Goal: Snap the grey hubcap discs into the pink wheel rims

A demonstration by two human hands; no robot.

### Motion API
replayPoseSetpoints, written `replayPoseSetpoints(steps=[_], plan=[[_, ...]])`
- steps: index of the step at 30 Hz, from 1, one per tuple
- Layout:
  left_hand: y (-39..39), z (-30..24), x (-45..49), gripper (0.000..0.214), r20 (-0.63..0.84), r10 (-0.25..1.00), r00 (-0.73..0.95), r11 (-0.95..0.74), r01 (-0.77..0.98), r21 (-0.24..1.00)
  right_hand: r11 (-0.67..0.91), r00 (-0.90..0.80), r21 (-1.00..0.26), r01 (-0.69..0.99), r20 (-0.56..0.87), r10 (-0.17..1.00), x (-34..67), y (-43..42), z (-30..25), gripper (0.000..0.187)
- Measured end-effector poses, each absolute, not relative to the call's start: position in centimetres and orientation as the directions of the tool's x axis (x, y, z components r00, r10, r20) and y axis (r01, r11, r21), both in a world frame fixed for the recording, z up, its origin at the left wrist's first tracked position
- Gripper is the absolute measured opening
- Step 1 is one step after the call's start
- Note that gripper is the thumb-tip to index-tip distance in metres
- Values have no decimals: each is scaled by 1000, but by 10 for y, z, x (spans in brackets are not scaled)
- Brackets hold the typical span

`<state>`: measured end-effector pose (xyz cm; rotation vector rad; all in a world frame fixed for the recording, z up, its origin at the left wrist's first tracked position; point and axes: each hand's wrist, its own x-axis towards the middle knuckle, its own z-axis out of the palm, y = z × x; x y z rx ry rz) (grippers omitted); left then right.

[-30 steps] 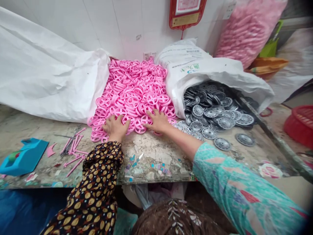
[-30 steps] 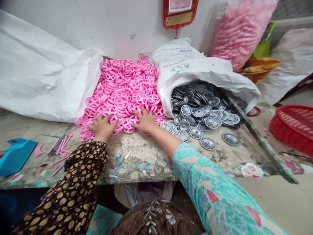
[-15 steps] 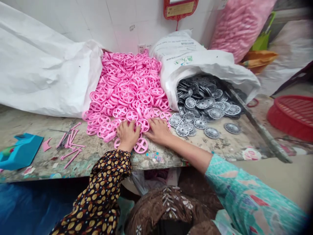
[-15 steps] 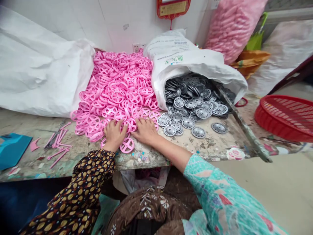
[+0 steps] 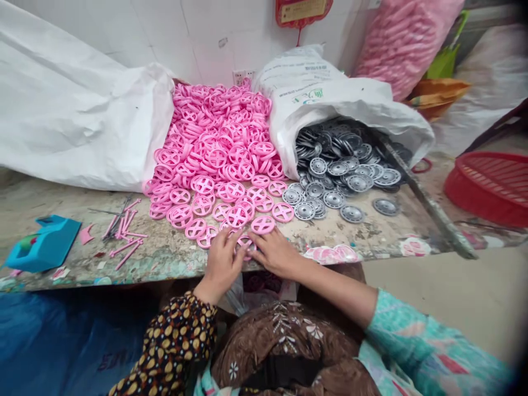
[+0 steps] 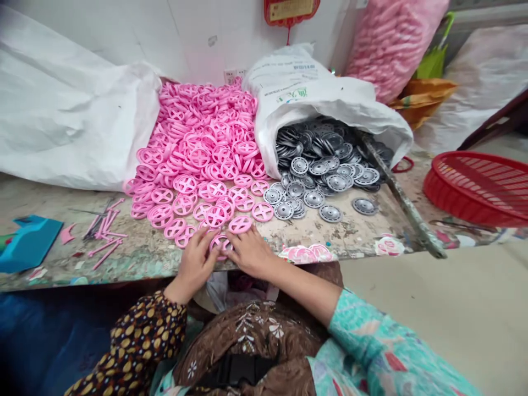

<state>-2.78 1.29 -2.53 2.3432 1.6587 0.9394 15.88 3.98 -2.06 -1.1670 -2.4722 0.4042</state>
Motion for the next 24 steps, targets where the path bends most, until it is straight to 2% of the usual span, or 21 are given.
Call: replayPoseSetpoints(steps=[2,5,9,12,15,18,21,24], plan=[[-1,-38,-24,41,402,887,228,-403,806,432,592,-572,-509,625,217,791,155,54,-17,46],[-4,-50,-24,37,413,874,256,-433,797,422,490,-504,-610,623,166,847,155,70,-2,49],[0,-53,-26,34,452,848,276,-469,788,400,473,-561,-623,623,65,825,165,61,9,40],[-1,-53,-26,35,469,834,290,-484,791,373,485,-582,-606,630,44,812,181,48,5,35],[-2,-53,-26,35,478,832,284,-487,785,382,440,-428,-483,757,144,892,205,49,2,33],[-3,-55,-26,27,498,821,280,-497,779,381,261,-190,-239,935,282,940,230,62,3,33],[-3,-56,-26,20,555,782,283,-519,788,330,133,-107,-89,987,250,962,245,76,3,42],[-4,-54,-25,20,566,772,289,-522,797,304,141,-122,-96,985,174,977,252,85,1,41]])
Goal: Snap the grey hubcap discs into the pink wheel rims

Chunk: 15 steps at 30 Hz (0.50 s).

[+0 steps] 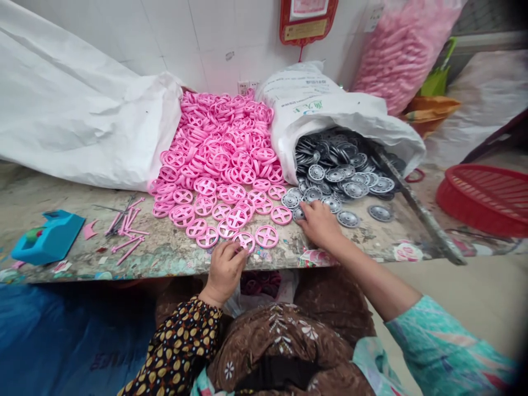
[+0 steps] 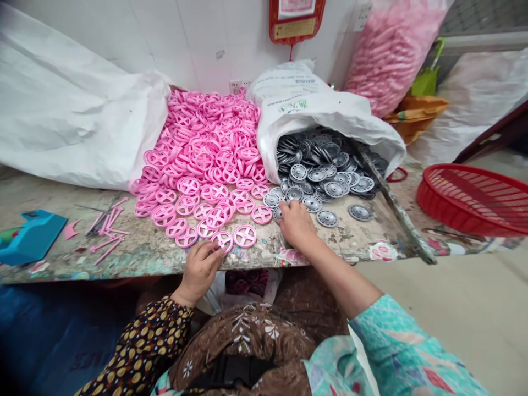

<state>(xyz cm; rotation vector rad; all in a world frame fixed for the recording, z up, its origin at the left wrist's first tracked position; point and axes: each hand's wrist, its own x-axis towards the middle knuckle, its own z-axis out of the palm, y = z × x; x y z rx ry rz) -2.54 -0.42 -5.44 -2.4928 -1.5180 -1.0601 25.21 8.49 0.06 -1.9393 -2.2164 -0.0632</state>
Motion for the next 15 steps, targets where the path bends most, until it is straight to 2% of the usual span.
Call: replayPoseSetpoints(steps=[3,6,8,10,12,13,15], plan=[[-6,-47,-25,20,517,813,266,-501,773,390,132,-92,-224,966,179,979,257,88,1,34],[-7,-36,-22,16,469,882,51,-374,680,631,160,-36,-436,886,280,959,252,81,10,22],[-6,-26,-17,11,351,921,-169,-232,486,843,230,11,-634,739,352,936,238,70,18,19],[-4,-17,-8,12,121,951,-285,-86,131,988,289,29,-815,502,349,937,214,55,25,19],[-4,-9,2,18,-107,971,-216,48,-260,964,304,-45,-900,313,306,951,186,39,26,16],[-4,-6,6,20,-176,973,-147,103,-406,908,306,-75,-909,283,297,952,174,32,25,14],[-7,-2,12,24,-242,969,-43,176,-566,805,344,-115,-882,323,325,939,156,19,20,11]])
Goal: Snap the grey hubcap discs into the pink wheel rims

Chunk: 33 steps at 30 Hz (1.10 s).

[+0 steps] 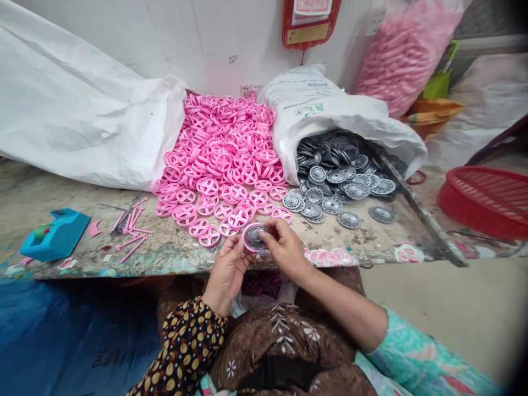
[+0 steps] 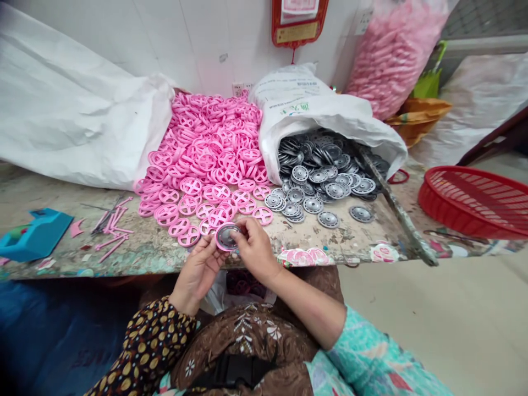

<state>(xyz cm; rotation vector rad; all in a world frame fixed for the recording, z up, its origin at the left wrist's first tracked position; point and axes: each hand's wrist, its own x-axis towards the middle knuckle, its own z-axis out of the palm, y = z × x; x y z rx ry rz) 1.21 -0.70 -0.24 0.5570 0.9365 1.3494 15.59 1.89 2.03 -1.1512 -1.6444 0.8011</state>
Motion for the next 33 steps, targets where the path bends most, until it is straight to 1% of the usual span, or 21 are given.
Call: replayPoseSetpoints(steps=[2,4,5,7,8,10,11,13,16,17,19,21,22,24,26,28,29,31,33], plan=[[-11,-2,15,28,-270,963,-18,203,-611,765,411,-153,-815,408,383,911,149,11,14,10],[-16,-4,15,29,-289,957,-24,216,-607,765,445,-180,-769,459,410,894,151,8,10,17],[-18,-4,16,29,-296,955,-28,220,-601,768,434,-190,-770,467,392,900,153,8,10,23],[-20,-5,17,28,-294,955,-42,213,-592,777,388,-254,-800,457,301,919,160,10,11,31],[-21,-5,18,28,-288,956,-55,203,-584,786,371,-307,-814,447,250,918,162,11,12,29],[-21,-5,20,26,-260,961,-89,171,-548,819,360,-396,-821,443,181,900,164,11,13,20],[-21,-5,22,25,-240,965,-104,152,-526,837,357,-403,-819,449,171,899,163,10,13,16],[-21,-6,24,22,-200,972,-121,116,-491,863,332,-346,-822,462,178,921,161,7,10,12],[-22,-7,25,21,-188,972,-138,109,-444,889,286,-265,-854,435,182,947,158,3,4,11],[-23,-7,24,21,-196,971,-138,123,-416,901,273,-271,-862,427,166,948,159,3,2,11],[-24,-7,21,22,-192,972,-135,137,-337,932,258,-341,-854,452,102,935,164,2,-1,12],[-24,-8,16,30,-146,979,-144,108,-242,964,302,-466,-796,525,29,884,171,-3,-4,13],[-24,-10,14,34,-113,982,-153,83,-192,978,361,-535,-743,564,5,845,174,-7,-6,14],[-22,-13,10,33,-54,986,-160,42,-74,996,524,-650,-588,616,-3,760,180,-17,-12,21],[-19,-18,8,23,13,990,-139,-1,90,996,655,-714,-423,627,26,700,184,-26,-17,31],[-14,-21,8,18,127,989,-76,-97,313,945,708,-729,-317,631,70,681,188,-27,-19,34],[-11,-21,9,19,191,981,-21,-164,428,889,711,-719,-292,640,100,688,190,-22,-18,31],[-4,-21,13,23,294,948,120,-303,620,724,674,-656,-272,687,168,736,198,-2,-11,27],[6,-20,19,27,333,913,235,-390,741,547,574,-529,-256,778,226,818,208,30,0,26]])
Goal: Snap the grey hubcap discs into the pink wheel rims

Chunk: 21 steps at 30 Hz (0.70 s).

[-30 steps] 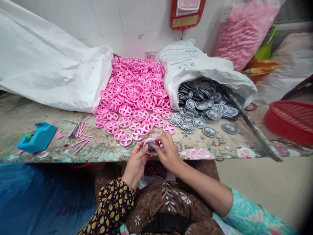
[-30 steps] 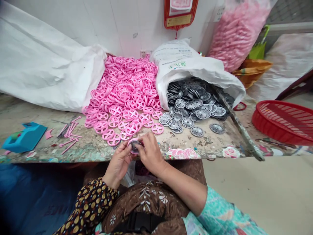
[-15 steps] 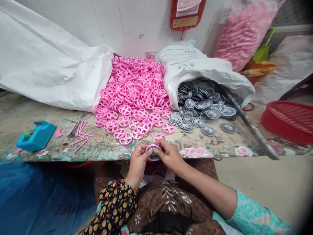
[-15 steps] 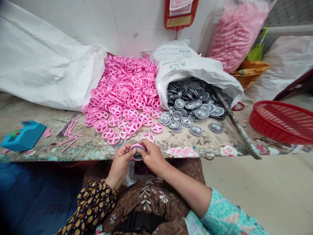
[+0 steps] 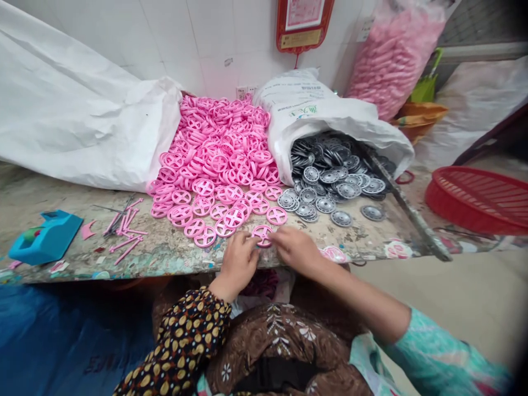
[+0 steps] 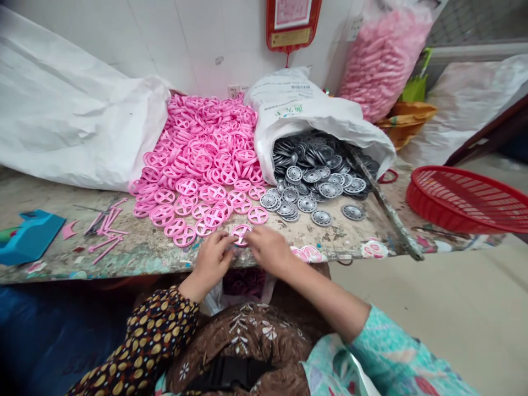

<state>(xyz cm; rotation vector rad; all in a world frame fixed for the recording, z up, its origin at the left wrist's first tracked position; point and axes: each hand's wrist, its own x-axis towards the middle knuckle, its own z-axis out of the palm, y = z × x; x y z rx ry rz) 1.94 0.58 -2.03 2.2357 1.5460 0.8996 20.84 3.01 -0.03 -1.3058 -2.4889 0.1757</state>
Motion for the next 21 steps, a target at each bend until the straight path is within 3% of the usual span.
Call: replayPoseSetpoints(steps=[3,7,10,15,19,21], plan=[[20,-23,30,23,322,898,298,-408,838,363,354,-309,-180,918,238,921,223,84,15,29],[29,-31,35,11,353,883,310,-417,862,287,231,-224,-27,972,162,961,228,129,19,37],[27,-36,28,11,409,862,299,-440,842,312,283,-286,63,957,50,957,226,137,14,39],[22,-34,15,9,357,876,325,-453,809,373,492,-497,154,857,-11,868,227,132,7,32],[22,-29,17,15,307,880,363,-448,850,278,544,-540,141,827,-64,839,230,131,14,28],[22,-29,18,17,319,874,366,-462,830,313,525,-522,109,844,-56,851,235,132,20,28]])
